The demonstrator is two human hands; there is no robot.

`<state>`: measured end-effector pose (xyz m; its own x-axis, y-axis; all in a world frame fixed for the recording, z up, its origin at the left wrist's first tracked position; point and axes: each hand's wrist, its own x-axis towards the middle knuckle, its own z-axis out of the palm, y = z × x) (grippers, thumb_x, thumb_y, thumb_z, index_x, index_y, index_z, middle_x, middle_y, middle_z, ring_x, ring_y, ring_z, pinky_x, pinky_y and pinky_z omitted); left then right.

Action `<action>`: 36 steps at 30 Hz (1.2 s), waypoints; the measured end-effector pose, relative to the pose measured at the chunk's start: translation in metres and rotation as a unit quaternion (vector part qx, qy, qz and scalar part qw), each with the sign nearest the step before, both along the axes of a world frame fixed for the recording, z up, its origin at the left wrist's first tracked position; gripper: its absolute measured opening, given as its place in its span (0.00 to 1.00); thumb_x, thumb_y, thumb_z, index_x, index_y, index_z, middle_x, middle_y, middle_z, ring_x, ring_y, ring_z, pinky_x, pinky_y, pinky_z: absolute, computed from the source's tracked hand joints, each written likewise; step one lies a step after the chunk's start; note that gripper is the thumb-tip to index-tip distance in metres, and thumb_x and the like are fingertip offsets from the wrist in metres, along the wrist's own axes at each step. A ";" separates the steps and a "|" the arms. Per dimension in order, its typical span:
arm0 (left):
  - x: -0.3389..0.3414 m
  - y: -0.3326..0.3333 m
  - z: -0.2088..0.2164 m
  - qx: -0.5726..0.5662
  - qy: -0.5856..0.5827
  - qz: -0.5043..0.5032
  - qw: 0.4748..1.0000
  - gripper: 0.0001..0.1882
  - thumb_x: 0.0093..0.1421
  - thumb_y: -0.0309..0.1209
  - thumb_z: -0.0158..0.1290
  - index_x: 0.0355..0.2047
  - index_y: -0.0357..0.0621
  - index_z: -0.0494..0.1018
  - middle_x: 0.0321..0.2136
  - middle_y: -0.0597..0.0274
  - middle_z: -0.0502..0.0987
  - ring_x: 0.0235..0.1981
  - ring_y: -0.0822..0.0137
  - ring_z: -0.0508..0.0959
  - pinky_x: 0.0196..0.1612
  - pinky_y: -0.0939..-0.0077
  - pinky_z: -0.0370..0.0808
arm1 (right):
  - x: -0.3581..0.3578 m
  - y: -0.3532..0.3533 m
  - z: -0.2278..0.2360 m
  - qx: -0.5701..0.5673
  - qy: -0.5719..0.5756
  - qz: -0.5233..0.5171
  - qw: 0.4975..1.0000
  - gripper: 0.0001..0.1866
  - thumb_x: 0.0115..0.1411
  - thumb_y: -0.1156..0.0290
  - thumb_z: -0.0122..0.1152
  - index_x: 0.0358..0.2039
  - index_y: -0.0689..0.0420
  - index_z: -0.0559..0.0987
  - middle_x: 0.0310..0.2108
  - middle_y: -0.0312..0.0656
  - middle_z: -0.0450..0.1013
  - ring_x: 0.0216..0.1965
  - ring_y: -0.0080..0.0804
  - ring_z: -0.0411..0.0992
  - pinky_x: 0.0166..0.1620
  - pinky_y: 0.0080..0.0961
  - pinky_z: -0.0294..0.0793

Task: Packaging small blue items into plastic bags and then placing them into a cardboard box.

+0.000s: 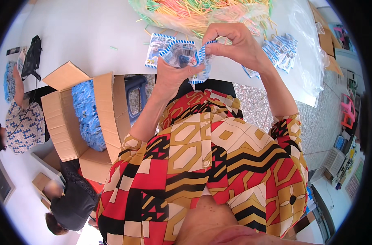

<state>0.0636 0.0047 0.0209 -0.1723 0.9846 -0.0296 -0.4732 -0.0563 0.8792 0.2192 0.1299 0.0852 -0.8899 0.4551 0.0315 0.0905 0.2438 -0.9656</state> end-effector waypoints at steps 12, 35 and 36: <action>0.000 0.002 -0.002 -0.027 -0.009 0.017 0.999 0.17 0.46 0.20 0.63 0.37 0.40 0.73 0.31 0.66 0.76 0.31 0.77 0.75 0.33 0.81 0.74 | -0.003 -0.007 0.006 0.205 0.043 -0.046 0.977 0.09 0.52 0.76 0.62 0.35 0.60 0.77 0.33 0.37 0.72 0.32 0.23 0.68 0.37 0.21 0.69; 0.000 0.002 0.004 -0.082 0.024 0.007 0.996 0.17 0.44 0.16 0.61 0.35 0.39 0.72 0.30 0.66 0.75 0.30 0.75 0.75 0.36 0.78 0.74 | 0.003 -0.027 0.018 0.339 0.002 -0.026 0.940 0.09 0.51 0.75 0.61 0.34 0.57 0.73 0.35 0.39 0.73 0.32 0.40 0.74 0.32 0.30 0.75; -0.001 0.000 0.003 -0.084 0.008 -0.007 0.996 0.17 0.43 0.16 0.62 0.35 0.40 0.72 0.30 0.66 0.75 0.30 0.76 0.75 0.34 0.79 0.74 | 0.003 -0.027 0.020 0.331 0.021 -0.024 0.943 0.09 0.53 0.76 0.59 0.35 0.57 0.73 0.35 0.40 0.73 0.32 0.41 0.74 0.32 0.30 0.74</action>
<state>0.0626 0.0049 0.0236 -0.1607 0.9683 -0.1913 -0.4594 0.0982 0.8828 0.2226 0.1031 0.1056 -0.8605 0.3630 0.3575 0.0819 0.7911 -0.6061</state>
